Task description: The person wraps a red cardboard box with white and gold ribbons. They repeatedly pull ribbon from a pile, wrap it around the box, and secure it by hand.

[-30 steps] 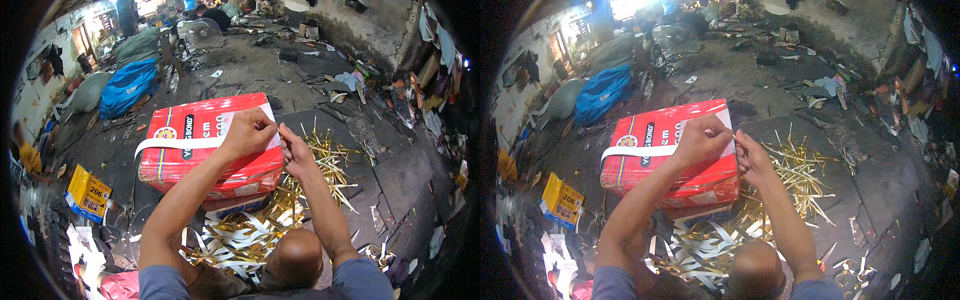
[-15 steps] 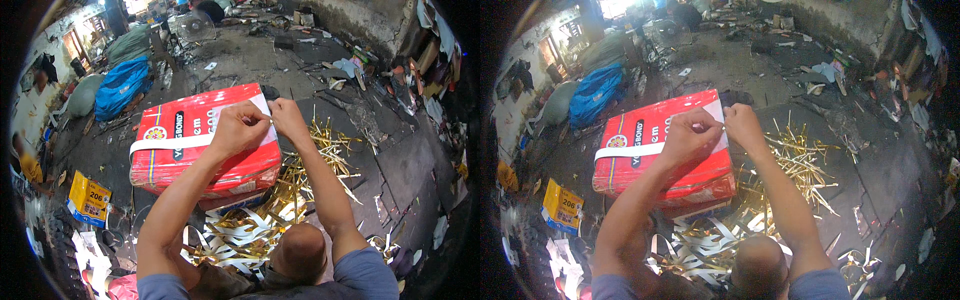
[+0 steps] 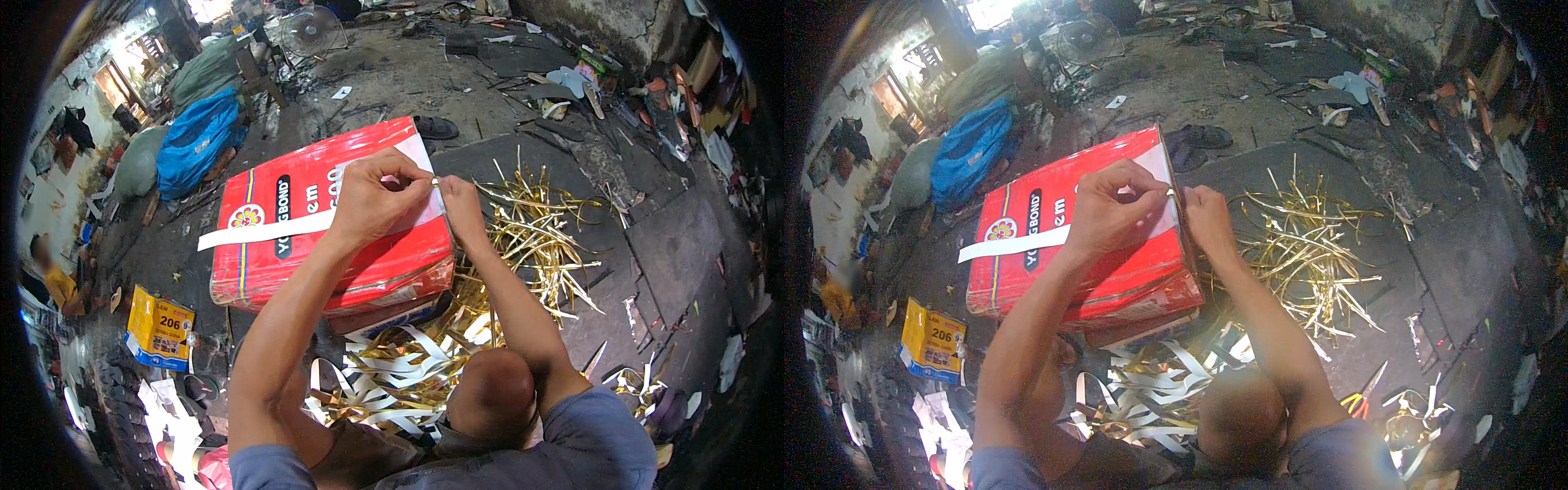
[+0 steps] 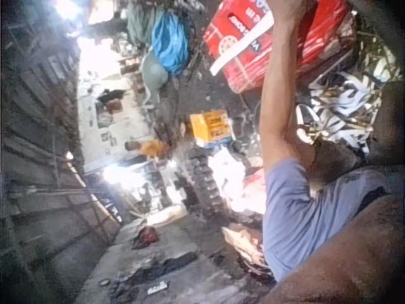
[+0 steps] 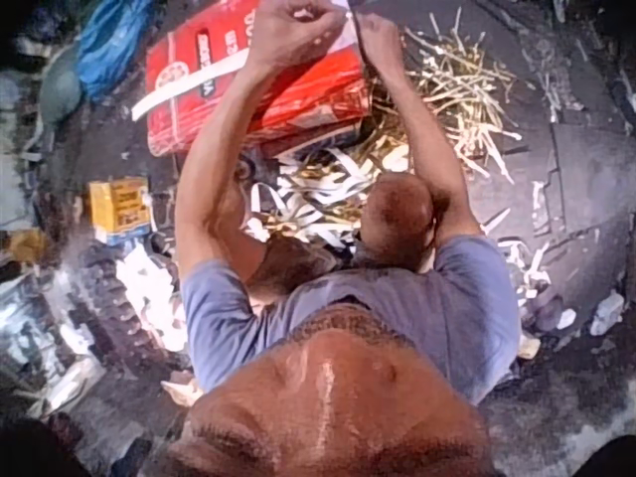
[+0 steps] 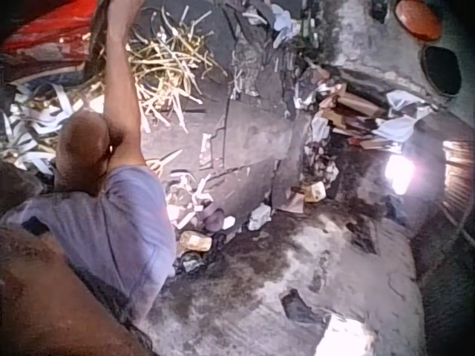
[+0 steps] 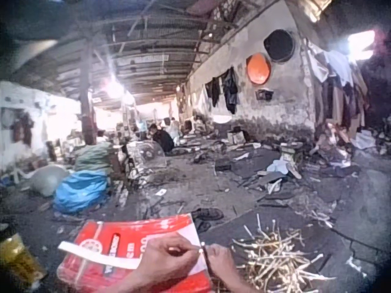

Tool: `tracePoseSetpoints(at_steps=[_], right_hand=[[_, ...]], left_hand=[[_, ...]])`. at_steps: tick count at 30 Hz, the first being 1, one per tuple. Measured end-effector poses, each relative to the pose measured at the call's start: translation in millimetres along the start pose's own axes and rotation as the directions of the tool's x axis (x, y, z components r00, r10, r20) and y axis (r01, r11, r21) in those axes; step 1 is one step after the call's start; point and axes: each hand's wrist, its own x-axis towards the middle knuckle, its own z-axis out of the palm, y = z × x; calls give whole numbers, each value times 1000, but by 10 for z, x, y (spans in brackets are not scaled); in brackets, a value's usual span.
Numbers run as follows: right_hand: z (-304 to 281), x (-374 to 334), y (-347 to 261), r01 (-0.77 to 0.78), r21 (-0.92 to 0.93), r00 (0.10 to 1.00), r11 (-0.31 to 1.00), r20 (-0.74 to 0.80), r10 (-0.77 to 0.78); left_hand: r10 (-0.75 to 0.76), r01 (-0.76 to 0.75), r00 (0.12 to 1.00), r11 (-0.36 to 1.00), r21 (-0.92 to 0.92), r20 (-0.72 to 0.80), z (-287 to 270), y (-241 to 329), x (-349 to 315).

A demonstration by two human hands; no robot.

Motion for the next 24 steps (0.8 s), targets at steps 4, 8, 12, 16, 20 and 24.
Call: tracePoseSetpoints(at_steps=[4, 8, 12, 16, 20, 24], right_hand=[[-7, -47, 240, -77, -71, 997, 995, 26, 79], [65, -117, 544, -63, -103, 998, 993, 5, 64], [168, -241, 844, -106, -98, 994, 990, -20, 104], [147, -360, 1139, -149, -82, 988, 985, -43, 146], [141, -453, 1188, -218, -113, 975, 969, 10, 220], [229, -615, 1435, -227, -247, 971, 942, 12, 237]], left_hand=[[10, -11, 1000, 1000, 28, 25, 1, 4, 9], [-6, 5, 999, 999, 32, 37, -14, 28, 13], [-9, 8, 1000, 999, 47, 30, -31, -19, -12], [-38, 38, 999, 999, 11, 21, 26, 22, 24], [-46, 47, 999, 997, -68, 16, 20, 16, 17], [-41, 41, 999, 999, -30, -3, -52, -21, -38]])
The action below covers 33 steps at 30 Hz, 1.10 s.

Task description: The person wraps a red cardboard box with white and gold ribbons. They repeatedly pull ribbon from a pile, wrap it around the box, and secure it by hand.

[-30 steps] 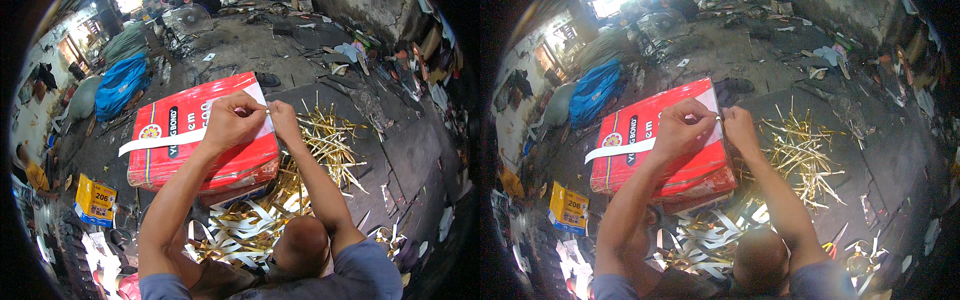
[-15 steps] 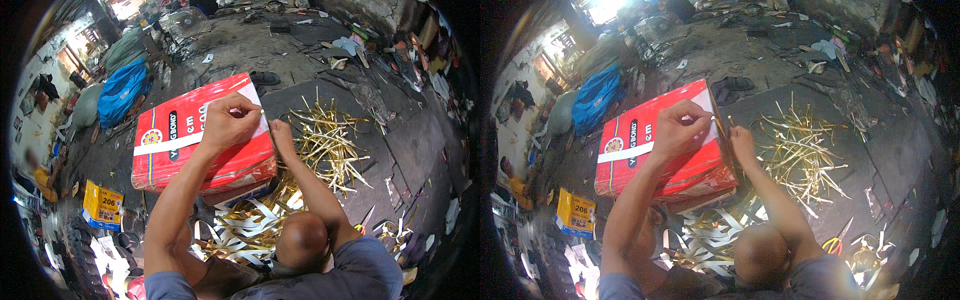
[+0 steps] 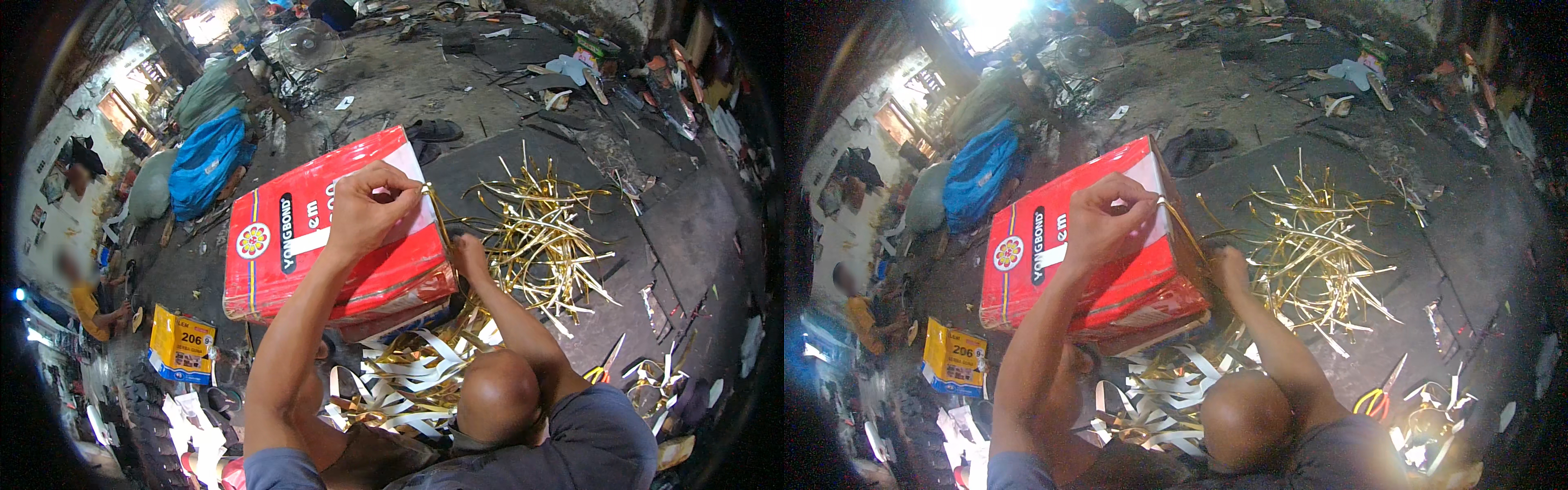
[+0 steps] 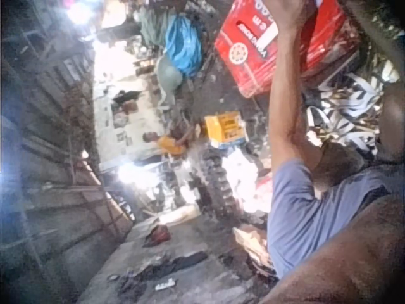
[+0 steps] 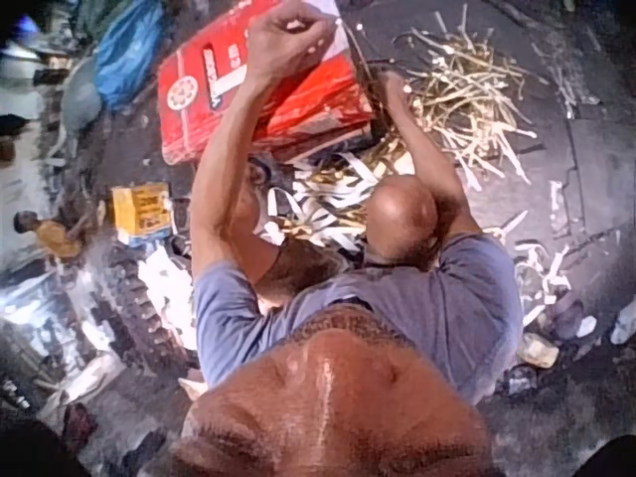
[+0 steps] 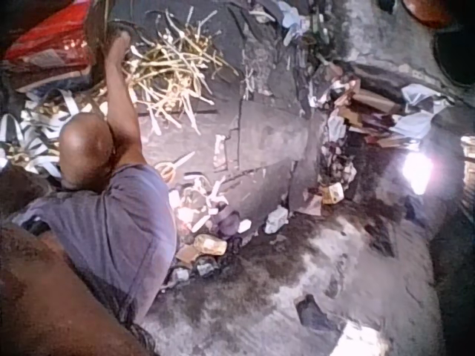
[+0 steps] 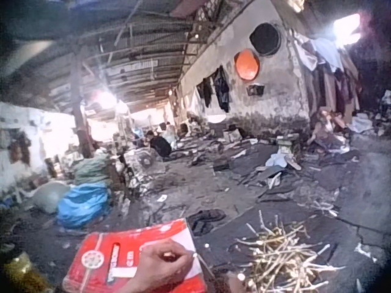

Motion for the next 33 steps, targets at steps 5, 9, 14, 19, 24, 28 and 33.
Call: tracePoseSetpoints(at_steps=[5, 9, 14, 19, 24, 28, 33], right_hand=[[541, -106, 1361, -6, -137, 1000, 991, 10, 7], [747, -153, 2542, -162, -104, 984, 981, -91, 153], [788, -322, 2132, -87, -350, 989, 933, 83, 123], [653, -258, 2187, -166, -380, 976, 910, 67, 206], [312, -408, 1721, -183, -402, 961, 897, 121, 250], [64, -387, 2071, -92, -464, 994, 881, 16, 112], [-126, -390, 1751, -228, -598, 969, 768, -65, 237]], left_hand=[[-60, 60, 998, 998, -5, -8, 7, 69, -21], [-17, 22, 998, 997, -73, 64, 211, 52, 125], [34, -35, 999, 997, 64, 20, -15, 46, -29], [333, -365, 930, 881, 299, 156, -10, 86, 74], [530, -580, 808, 637, 508, 258, -137, 56, -33], [518, -596, 792, 547, 587, 322, -89, 107, -49], [379, -533, 844, 672, 515, 378, -92, 152, -36]])
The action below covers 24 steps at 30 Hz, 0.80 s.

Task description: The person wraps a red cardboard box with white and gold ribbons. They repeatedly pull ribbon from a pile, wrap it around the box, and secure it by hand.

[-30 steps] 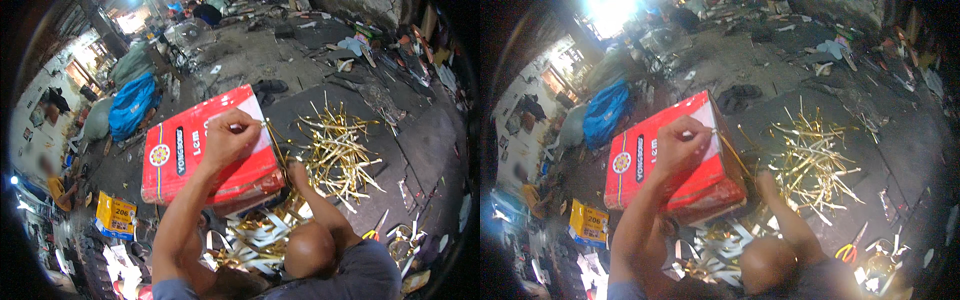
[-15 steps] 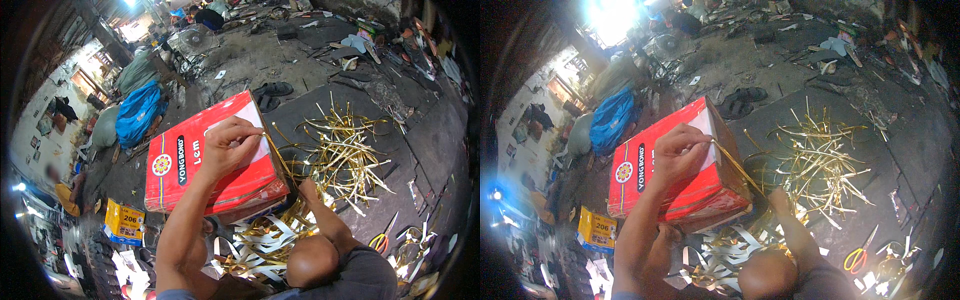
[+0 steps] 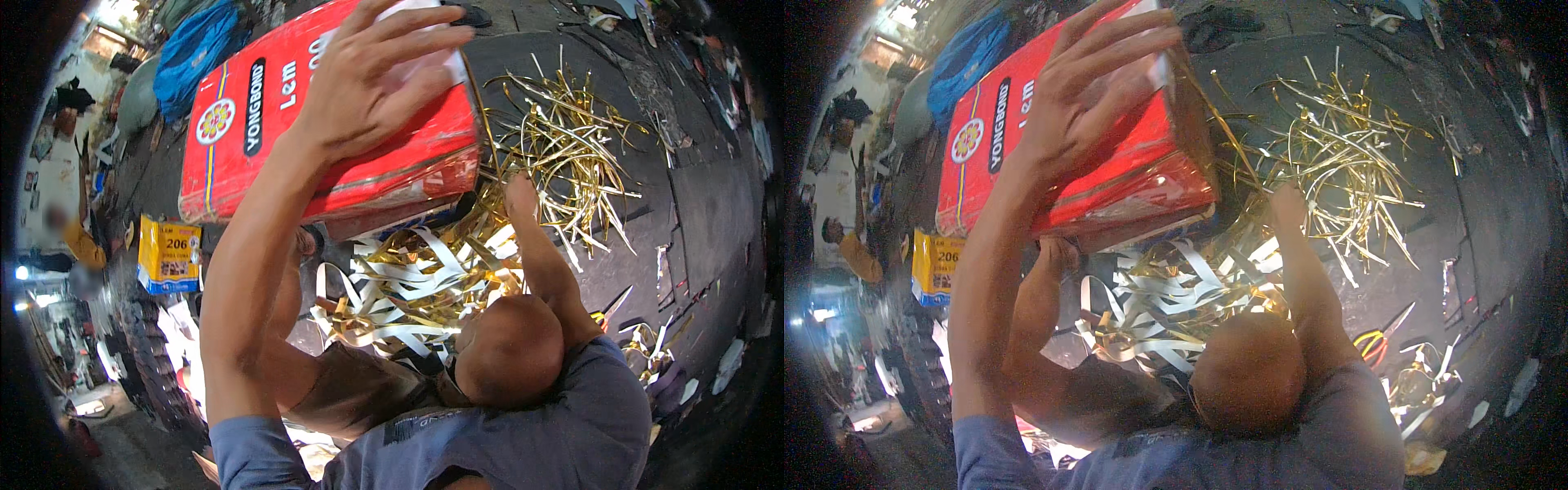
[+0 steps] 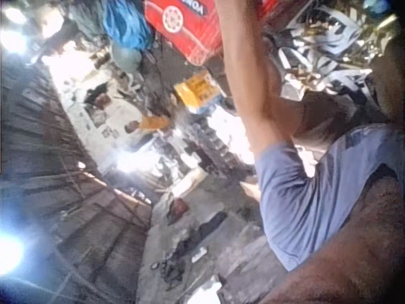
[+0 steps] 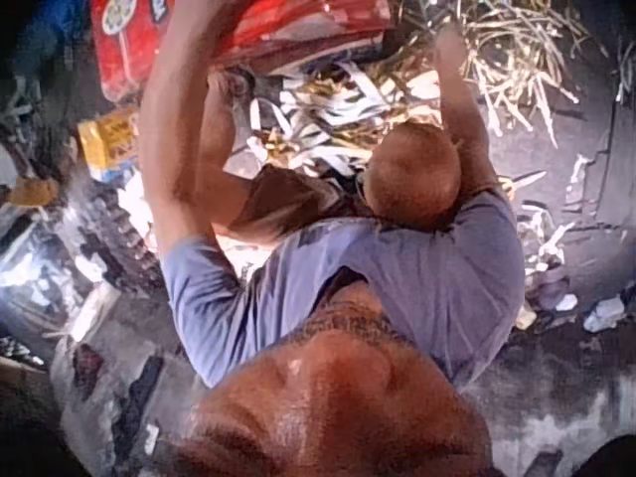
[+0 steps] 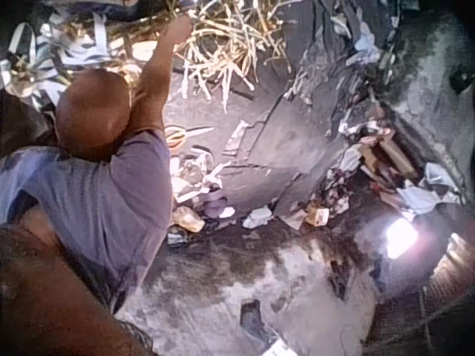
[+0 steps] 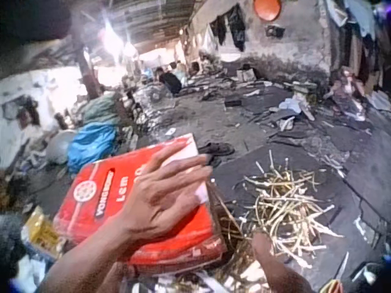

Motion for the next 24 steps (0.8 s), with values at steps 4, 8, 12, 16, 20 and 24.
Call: tracePoseSetpoints(at_steps=[4, 8, 12, 16, 20, 24], right_hand=[[-238, -201, -20, 168, 17, 979, 986, 110, -169], [-370, 114, 158, -242, 509, 935, 826, 349, 59], [-1253, 435, 492, -304, 949, 906, -82, 315, 282], [-2401, 183, 450, 129, 835, 592, 535, -498, 633], [-2412, -656, 43, 395, 722, 886, 568, -462, -28], [-2731, -1522, -710, 167, 938, 561, 303, 162, -811]], left_hand=[[-146, 149, 988, 987, 54, -58, 39, 321, -37], [170, -182, 980, 977, -111, -103, 298, 972, -286], [57, 75, 879, 964, -255, 473, 1239, 1356, -1230], [-281, 196, 409, 956, 217, 868, 1935, 1091, -2313], [-285, 512, 391, 858, 51, 875, 1470, 1367, -1882], [-338, 491, 600, 871, -1, 725, 798, 1528, -904]])
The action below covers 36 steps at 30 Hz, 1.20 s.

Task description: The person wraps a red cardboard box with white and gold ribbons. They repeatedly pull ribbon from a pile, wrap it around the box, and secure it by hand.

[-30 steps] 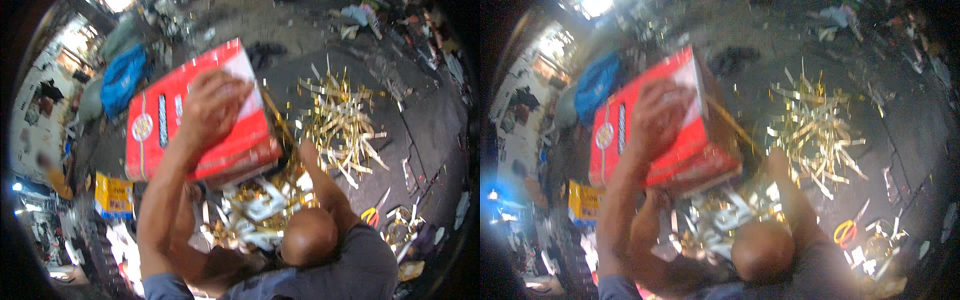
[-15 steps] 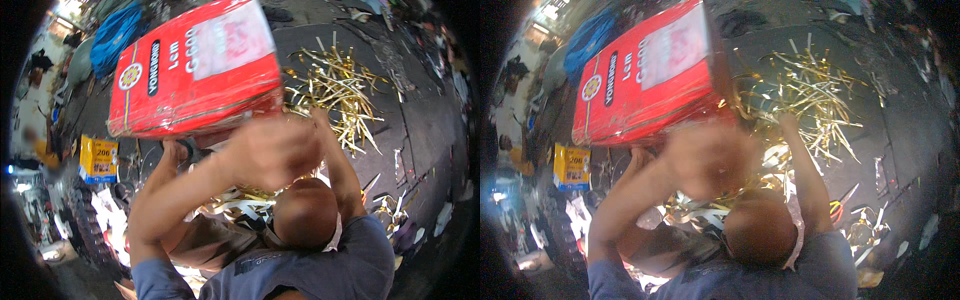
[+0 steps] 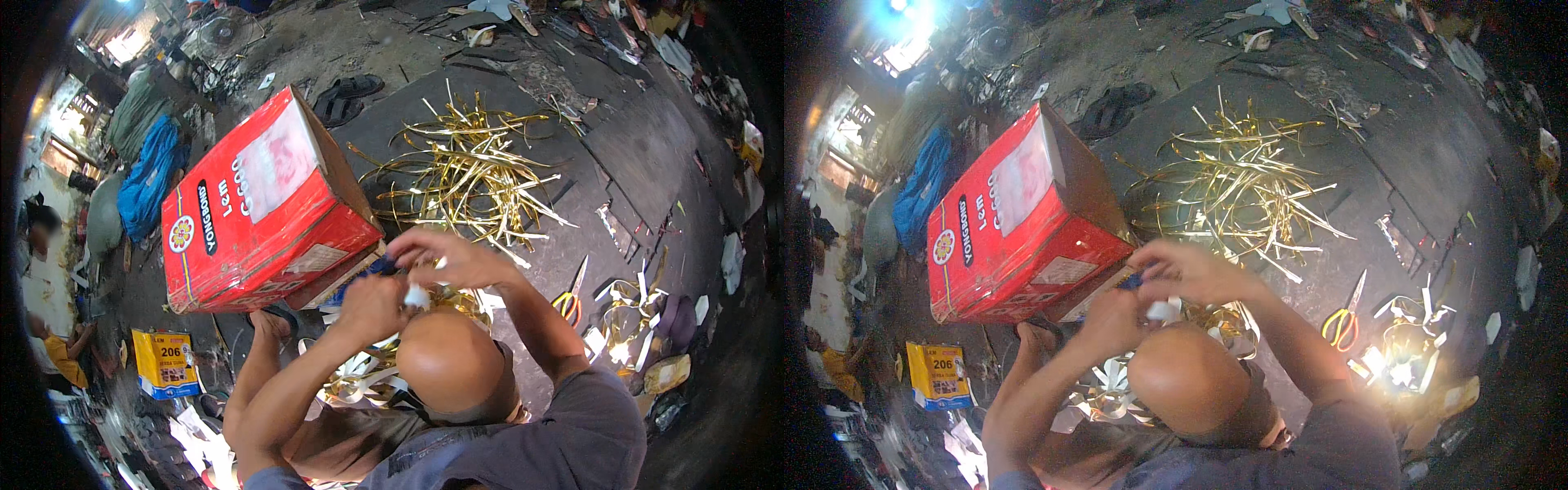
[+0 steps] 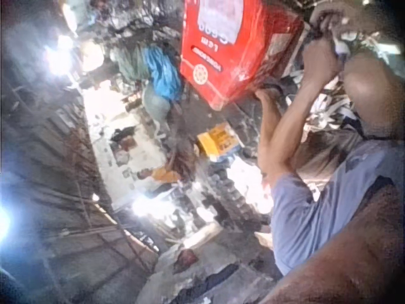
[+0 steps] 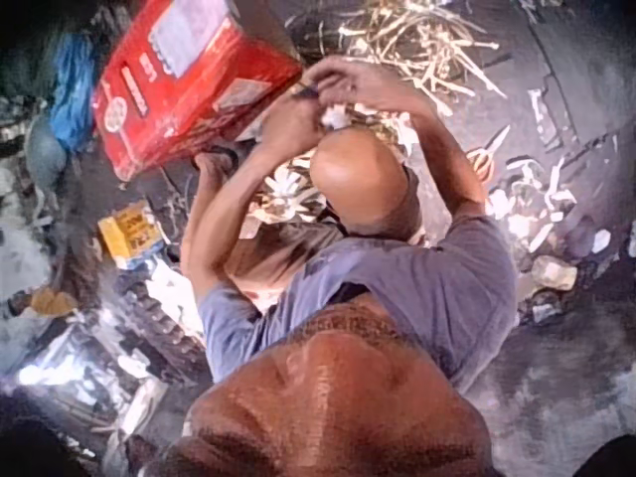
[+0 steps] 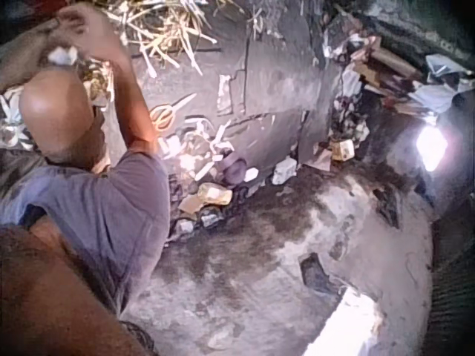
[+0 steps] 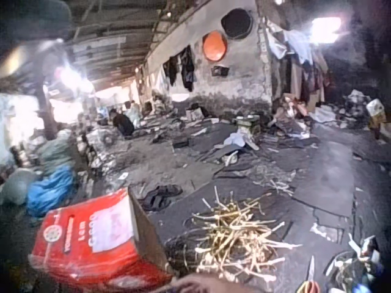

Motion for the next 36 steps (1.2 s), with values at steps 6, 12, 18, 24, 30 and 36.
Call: tracePoseSetpoints(at_steps=[6, 12, 18, 24, 30, 36], right_hand=[[196, 331, -745, -189, -50, 937, 981, 288, 196], [32, 752, -1376, 61, -266, 978, 962, 208, -5], [46, 1629, -1723, 192, -724, 981, 663, 159, -111], [139, 1916, -1551, 148, -899, 975, 413, 62, -213], [194, 1844, -1578, -37, -896, 968, 443, -143, -208], [55, 1692, -1525, 84, -919, 933, 386, -63, -353]], left_hand=[[-189, 116, 971, 909, -399, -148, -1158, 191, -656], [-371, 35, 894, 615, -788, -250, -1812, -699, -1613], [-378, 255, 755, 922, -292, -536, -2301, -1456, -1762], [9, 360, 592, 891, 275, -806, -1960, -1542, -918], [-24, -382, 685, 839, -387, -728, -1568, -952, 111], [-1, -382, 574, 884, -268, -819, -1533, -943, 270]])
